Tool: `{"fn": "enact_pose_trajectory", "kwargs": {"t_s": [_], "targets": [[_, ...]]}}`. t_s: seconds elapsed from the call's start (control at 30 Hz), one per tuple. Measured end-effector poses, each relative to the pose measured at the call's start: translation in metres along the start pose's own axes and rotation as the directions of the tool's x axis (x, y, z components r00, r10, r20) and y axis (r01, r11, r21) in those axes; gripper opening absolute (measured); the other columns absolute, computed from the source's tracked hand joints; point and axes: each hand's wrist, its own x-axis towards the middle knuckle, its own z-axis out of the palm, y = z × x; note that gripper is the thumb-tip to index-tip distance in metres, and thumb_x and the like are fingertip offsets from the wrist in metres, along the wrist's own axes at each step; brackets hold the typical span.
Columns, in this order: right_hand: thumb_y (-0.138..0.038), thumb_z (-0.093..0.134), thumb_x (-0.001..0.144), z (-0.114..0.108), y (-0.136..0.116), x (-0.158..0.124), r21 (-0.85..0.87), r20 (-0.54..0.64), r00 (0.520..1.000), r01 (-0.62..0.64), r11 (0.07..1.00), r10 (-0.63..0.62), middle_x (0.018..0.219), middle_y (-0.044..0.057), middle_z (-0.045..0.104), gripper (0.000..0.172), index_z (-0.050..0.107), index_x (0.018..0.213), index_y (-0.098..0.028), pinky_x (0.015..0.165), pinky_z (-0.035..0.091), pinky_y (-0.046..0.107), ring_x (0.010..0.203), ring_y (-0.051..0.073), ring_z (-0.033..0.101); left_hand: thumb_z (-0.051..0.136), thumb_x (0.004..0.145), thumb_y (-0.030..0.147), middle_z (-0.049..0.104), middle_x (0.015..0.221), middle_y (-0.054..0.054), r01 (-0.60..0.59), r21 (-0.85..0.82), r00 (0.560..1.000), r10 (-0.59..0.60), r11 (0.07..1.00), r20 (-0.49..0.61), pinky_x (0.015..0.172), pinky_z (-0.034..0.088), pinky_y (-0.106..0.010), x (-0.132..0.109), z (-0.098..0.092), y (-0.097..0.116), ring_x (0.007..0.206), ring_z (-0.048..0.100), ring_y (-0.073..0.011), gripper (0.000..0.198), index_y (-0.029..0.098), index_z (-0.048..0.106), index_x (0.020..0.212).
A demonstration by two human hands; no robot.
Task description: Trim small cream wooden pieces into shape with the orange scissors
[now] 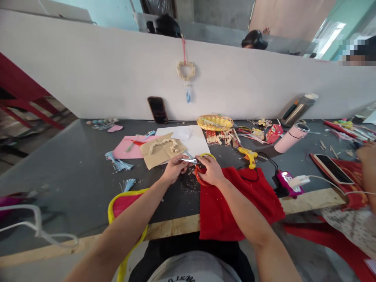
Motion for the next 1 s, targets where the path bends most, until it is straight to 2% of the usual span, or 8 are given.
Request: {"fn": "enact_pose_trajectory", "kwargs": {"t_s": [0.23, 0.4, 0.53, 0.8, 1.0], "targets": [[-0.045, 0.067, 0.081, -0.001, -0.002, -0.001, -0.048, 0.009, 1.000, -0.009, 0.999, 0.009, 0.114, 0.012, 0.060, 0.061, 0.052, 0.135, -0.022, 0.101, 0.048, 0.045, 0.112, 0.027, 0.056, 0.083, 0.060, 0.045, 0.069, 0.062, -0.003, 0.023, -0.060, 0.999, -0.025, 0.998, -0.022, 0.040, 0.029, -0.019, -0.001, 0.000, 0.000, 0.038, 0.041, -0.0040, 0.043, 0.013, 0.061, 0.081], [-0.047, 0.066, 0.082, -0.006, -0.005, -0.001, -0.077, 0.069, 0.998, 0.009, 0.997, -0.003, 0.114, 0.013, 0.058, 0.065, 0.048, 0.139, -0.021, 0.102, 0.046, 0.047, 0.113, 0.028, 0.053, 0.082, 0.063, 0.043, 0.069, 0.063, -0.003, 0.047, -0.078, 0.999, -0.048, 0.996, -0.012, 0.041, 0.030, -0.019, -0.003, 0.002, 0.000, 0.039, 0.042, -0.0044, 0.040, 0.014, 0.061, 0.080], [-0.048, 0.066, 0.081, -0.010, -0.006, 0.001, -0.092, 0.095, 0.995, 0.003, 0.996, 0.006, 0.113, 0.014, 0.057, 0.067, 0.048, 0.139, -0.018, 0.102, 0.046, 0.047, 0.112, 0.029, 0.052, 0.079, 0.067, 0.038, 0.068, 0.063, -0.002, 0.101, -0.076, 0.993, -0.104, 0.992, -0.048, 0.042, 0.031, -0.018, -0.005, 0.004, 0.002, 0.040, 0.042, -0.0039, 0.034, 0.014, 0.061, 0.081], [-0.052, 0.065, 0.080, -0.011, -0.014, 0.005, -0.147, 0.179, 0.978, -0.079, 0.986, 0.105, 0.121, 0.014, 0.053, 0.072, 0.043, 0.143, -0.023, 0.099, 0.044, 0.050, 0.115, 0.032, 0.048, 0.078, 0.069, 0.037, 0.066, 0.063, -0.001, 0.131, -0.076, 0.986, -0.137, 0.989, -0.092, 0.043, 0.033, -0.019, -0.008, 0.001, 0.003, 0.042, 0.042, -0.0048, 0.029, 0.015, 0.063, 0.082], [-0.051, 0.065, 0.079, -0.009, -0.017, 0.008, -0.183, 0.191, 0.974, -0.087, 0.979, 0.123, 0.124, 0.014, 0.049, 0.074, 0.041, 0.144, -0.025, 0.097, 0.043, 0.052, 0.114, 0.034, 0.046, 0.078, 0.069, 0.036, 0.067, 0.063, -0.002, 0.119, -0.086, 0.985, -0.129, 0.989, -0.116, 0.043, 0.032, -0.019, -0.008, 0.000, 0.006, 0.042, 0.042, -0.0049, 0.027, 0.015, 0.066, 0.079]]}}
